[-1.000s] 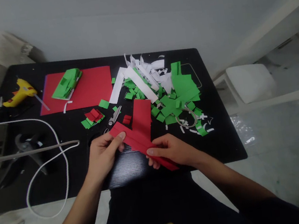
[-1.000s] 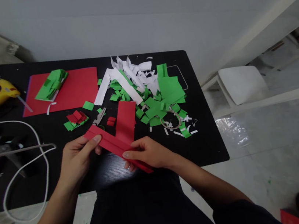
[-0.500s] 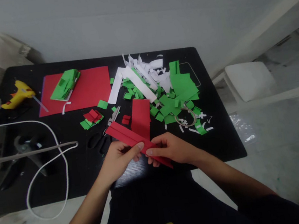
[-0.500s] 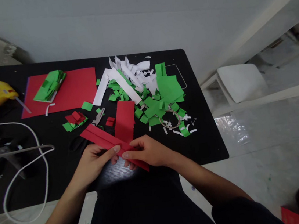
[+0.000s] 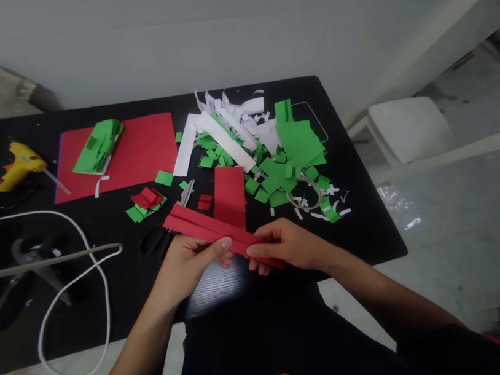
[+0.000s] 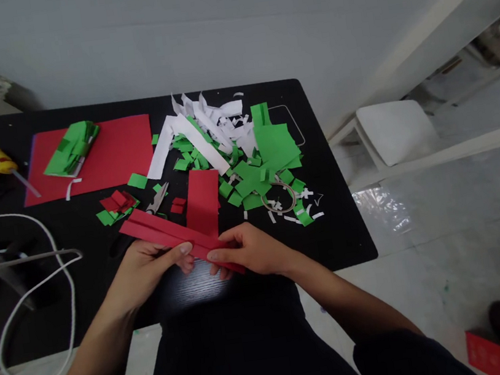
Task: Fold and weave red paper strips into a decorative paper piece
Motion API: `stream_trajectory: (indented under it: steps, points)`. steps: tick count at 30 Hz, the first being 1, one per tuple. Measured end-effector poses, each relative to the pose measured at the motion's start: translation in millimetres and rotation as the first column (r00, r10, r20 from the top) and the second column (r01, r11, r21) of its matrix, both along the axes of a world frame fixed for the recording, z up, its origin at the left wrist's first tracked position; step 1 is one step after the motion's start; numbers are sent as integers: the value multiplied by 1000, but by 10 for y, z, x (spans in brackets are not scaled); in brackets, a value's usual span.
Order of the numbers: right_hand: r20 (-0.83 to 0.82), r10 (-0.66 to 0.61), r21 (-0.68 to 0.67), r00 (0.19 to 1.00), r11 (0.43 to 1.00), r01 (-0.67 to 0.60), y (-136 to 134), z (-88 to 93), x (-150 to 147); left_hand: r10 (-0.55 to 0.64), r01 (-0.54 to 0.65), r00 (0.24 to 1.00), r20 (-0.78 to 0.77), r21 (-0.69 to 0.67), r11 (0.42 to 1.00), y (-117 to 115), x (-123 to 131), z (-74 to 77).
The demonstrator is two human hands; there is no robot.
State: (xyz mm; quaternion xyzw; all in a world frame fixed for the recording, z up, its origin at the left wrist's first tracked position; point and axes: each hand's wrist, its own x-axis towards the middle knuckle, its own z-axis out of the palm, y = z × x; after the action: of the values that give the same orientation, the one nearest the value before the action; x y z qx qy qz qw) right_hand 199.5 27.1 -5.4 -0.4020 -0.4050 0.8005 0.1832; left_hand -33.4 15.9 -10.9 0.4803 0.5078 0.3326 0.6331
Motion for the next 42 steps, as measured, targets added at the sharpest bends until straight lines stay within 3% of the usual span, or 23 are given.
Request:
stream_trajectory:
  steps: [13,21,29,32,36,39,42]
  points:
    - [-5,-1,-14,1000,1000,1,30,-12,-15,-6,7,1000,-24,22,1000,-13,-46,0]
    - [51,8,-28,999,1000,-7,75,25,24,119,-119,993,-20,39,992,-17,-144,-69]
    - [38,-13,54,999,998,11,70,-16,-70,60,-61,996,66,21,998,-63,127,-50]
    - [48,-93,109,994,990,88,74,12,-92,159,-159,983,95,-5,987,-84,158,-67]
    - [21,-342,177,939,926,333,79,50,-130,275,-269,953,129,-64,961,-143,110,-108]
    - [-29,-508,191,861,843,504,109,34,-151,164,-157,983,78,-92,983,-196,32,-116]
    - [-97,-576,148,812,798,584,171,3,-122,8,-8,1000,12,-74,997,-203,-140,-139]
